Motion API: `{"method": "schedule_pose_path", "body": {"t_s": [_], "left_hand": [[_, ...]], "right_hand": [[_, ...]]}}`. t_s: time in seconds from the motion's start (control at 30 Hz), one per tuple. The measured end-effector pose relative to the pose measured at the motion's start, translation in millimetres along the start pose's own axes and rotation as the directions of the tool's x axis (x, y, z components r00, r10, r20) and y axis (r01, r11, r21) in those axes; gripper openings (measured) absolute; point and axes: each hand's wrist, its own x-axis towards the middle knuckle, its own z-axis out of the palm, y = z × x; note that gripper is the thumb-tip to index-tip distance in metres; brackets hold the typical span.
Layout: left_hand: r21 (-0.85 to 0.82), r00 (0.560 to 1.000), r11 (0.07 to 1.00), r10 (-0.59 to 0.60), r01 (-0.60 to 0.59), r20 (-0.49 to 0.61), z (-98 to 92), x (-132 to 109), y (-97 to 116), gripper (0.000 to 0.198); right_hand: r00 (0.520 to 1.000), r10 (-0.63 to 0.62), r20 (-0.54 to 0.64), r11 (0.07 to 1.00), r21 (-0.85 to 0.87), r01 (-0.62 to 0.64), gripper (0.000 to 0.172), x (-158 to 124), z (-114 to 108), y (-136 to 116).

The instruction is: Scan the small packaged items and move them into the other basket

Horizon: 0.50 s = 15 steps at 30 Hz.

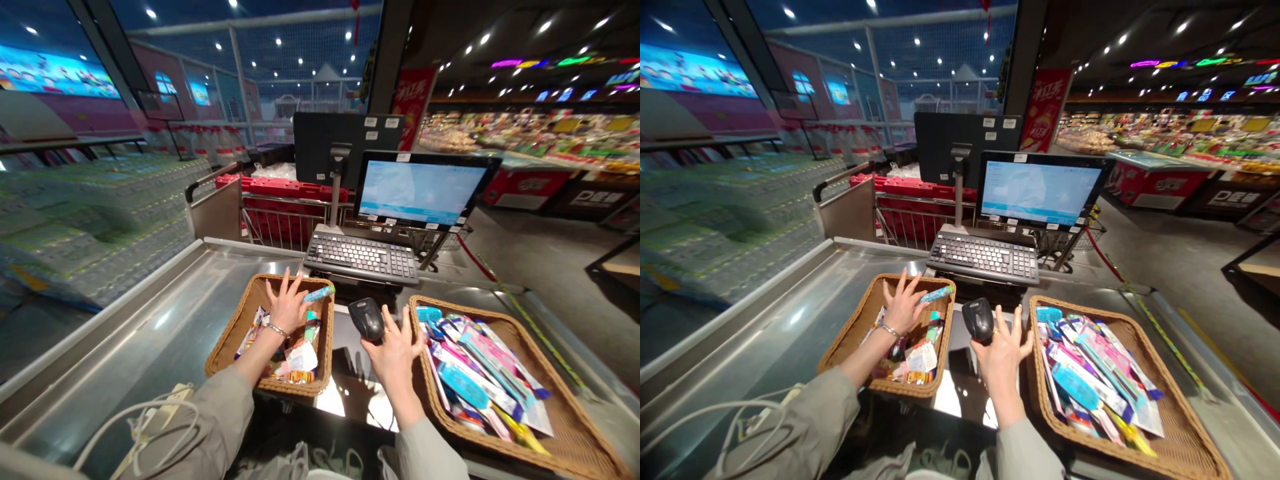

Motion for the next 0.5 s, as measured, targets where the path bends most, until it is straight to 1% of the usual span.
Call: {"method": "schedule_pose_path", "body": {"t_s": [0.13, 0.23, 0.5], "left_hand": [[-0.028, 1.0, 1.0, 0.004, -0.005, -0.025, -6.6, 10.0, 18.4, 0.027], [-0.045, 1.0, 0.999, 0.002, -0.003, -0.017, -8.5, 14.9, 28.7, 0.028], [-0.059, 0.999, 0.998, 0.026, -0.028, -0.03, -6.6, 20.5, 42.4, 0.029]], "right_hand": [[1.0, -0.001, 0.009, 1.0, -0.005, 0.001, 0.021, 1.3, -4.5, 0.0], [1.0, -0.011, 0.024, 1.0, -0.019, 0.011, 0.02, 0.9, -6.4, 2.6], [1.0, -0.019, 0.013, 1.0, -0.02, 0.019, 0.028, 0.5, -12.5, 6.4]]}}
